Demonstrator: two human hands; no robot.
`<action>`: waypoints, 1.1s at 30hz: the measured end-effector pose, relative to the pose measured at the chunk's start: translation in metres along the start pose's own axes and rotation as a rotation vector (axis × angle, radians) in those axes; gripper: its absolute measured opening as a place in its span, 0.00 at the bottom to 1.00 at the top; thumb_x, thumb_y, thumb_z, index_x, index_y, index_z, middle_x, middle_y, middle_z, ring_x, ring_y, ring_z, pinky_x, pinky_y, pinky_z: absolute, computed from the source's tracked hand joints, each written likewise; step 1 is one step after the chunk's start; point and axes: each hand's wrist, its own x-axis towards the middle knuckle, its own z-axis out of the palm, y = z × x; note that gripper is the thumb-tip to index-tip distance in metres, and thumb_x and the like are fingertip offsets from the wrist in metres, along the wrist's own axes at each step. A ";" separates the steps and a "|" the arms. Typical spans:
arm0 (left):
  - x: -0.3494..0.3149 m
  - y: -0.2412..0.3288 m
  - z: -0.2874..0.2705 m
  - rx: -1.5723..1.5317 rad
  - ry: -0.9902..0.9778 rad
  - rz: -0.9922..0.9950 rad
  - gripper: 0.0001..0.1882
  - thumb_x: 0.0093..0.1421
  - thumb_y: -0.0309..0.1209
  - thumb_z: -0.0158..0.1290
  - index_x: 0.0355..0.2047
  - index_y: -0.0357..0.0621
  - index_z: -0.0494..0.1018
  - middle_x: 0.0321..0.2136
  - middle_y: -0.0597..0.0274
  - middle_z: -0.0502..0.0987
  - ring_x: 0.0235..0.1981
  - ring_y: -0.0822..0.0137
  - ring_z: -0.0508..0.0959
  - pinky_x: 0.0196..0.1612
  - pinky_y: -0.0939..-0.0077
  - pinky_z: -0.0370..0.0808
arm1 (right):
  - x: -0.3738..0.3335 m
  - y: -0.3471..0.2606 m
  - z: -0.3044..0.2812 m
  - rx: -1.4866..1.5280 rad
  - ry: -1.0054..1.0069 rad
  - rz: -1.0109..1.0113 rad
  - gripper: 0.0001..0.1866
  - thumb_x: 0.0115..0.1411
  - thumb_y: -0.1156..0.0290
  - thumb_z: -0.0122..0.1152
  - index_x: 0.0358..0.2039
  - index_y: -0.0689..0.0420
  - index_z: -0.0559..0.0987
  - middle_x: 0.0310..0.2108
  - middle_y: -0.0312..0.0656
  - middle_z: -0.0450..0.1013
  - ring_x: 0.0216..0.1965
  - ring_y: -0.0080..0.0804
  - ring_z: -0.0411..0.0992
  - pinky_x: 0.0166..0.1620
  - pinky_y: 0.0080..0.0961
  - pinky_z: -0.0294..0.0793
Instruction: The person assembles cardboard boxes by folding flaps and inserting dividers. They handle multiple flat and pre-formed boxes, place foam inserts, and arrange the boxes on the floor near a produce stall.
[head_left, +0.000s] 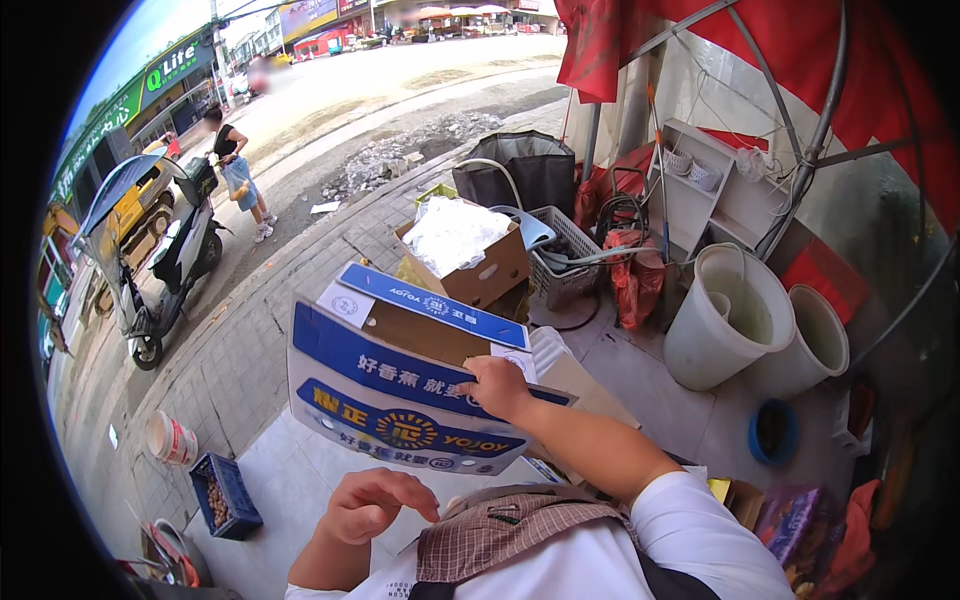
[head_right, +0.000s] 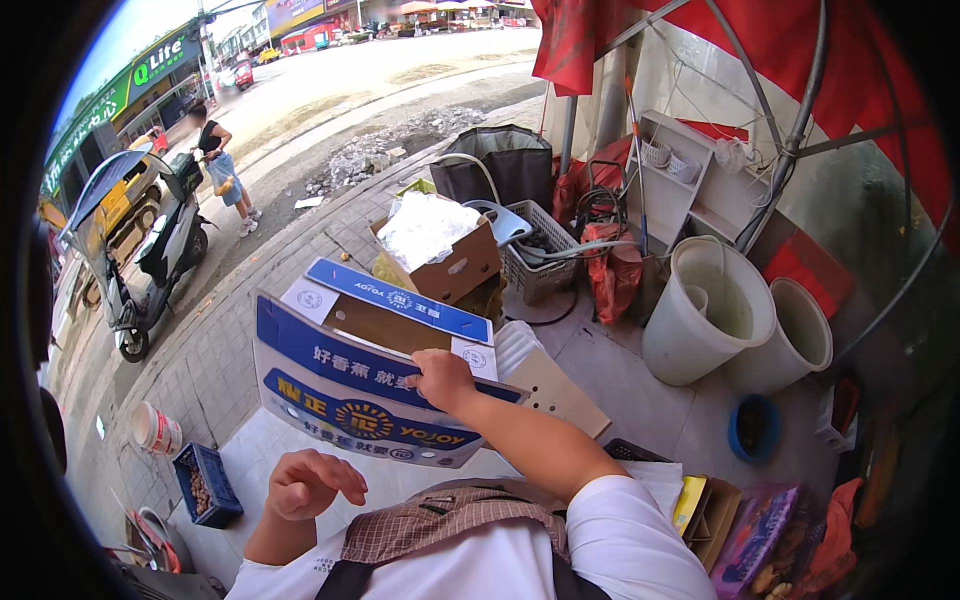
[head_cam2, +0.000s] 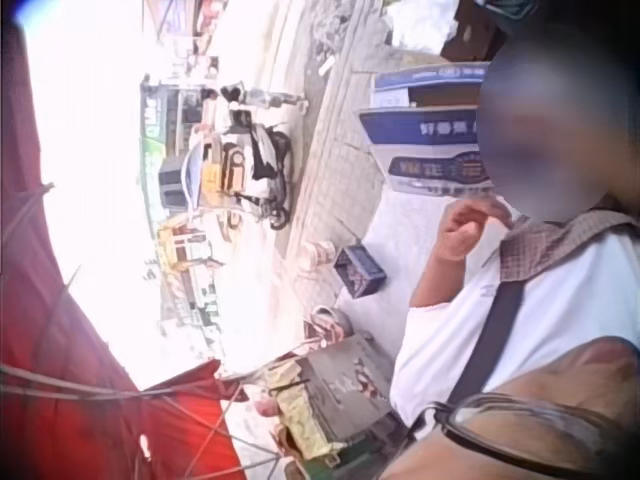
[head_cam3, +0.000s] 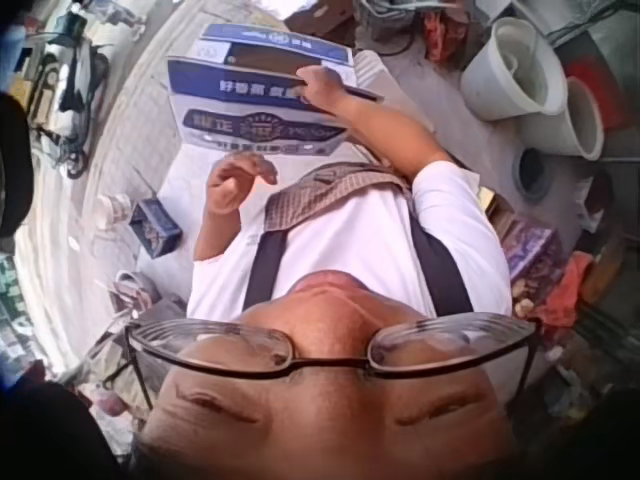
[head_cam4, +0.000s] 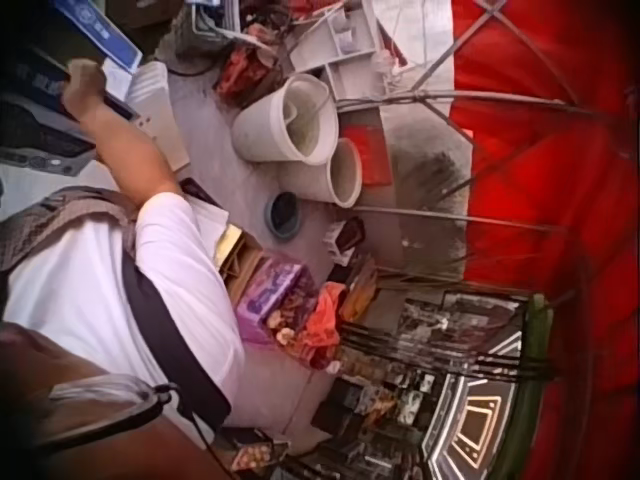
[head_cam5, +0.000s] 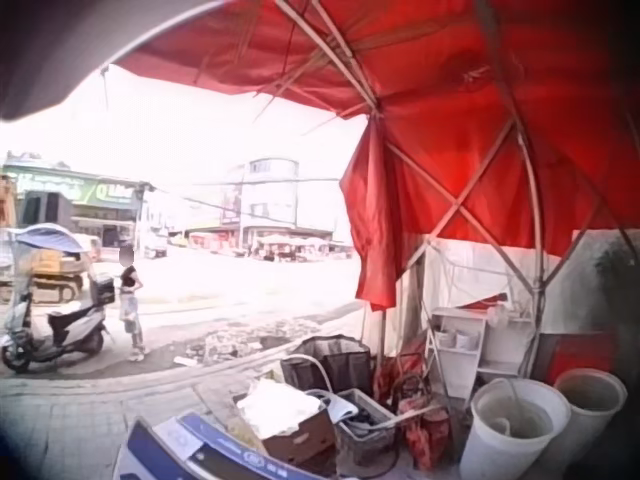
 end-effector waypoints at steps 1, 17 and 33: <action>0.004 -0.007 0.001 -0.039 -0.051 -0.182 0.17 0.60 0.34 0.51 0.41 0.30 0.71 0.38 0.44 0.76 0.42 0.54 0.76 0.49 0.61 0.69 | 0.007 -0.007 -0.001 0.122 0.046 0.124 0.12 0.49 0.64 0.65 0.27 0.60 0.77 0.29 0.47 0.75 0.35 0.48 0.73 0.38 0.39 0.71; 0.008 -0.141 -0.147 1.939 0.045 -0.340 0.22 0.54 0.35 0.47 0.49 0.41 0.70 0.53 0.47 0.65 0.57 0.47 0.63 0.58 0.52 0.59 | 0.027 -0.055 0.036 1.271 0.316 0.998 0.12 0.56 0.77 0.56 0.40 0.58 0.67 0.37 0.41 0.70 0.35 0.32 0.73 0.32 0.30 0.75; 0.020 -0.068 -0.141 2.099 -0.425 -0.813 0.18 0.56 0.42 0.42 0.19 0.49 0.78 0.23 0.64 0.79 0.33 0.61 0.73 0.42 0.69 0.68 | -0.006 -0.023 0.050 -0.072 -0.632 -0.265 0.24 0.58 0.49 0.50 0.35 0.59 0.79 0.38 0.50 0.74 0.42 0.47 0.71 0.47 0.39 0.68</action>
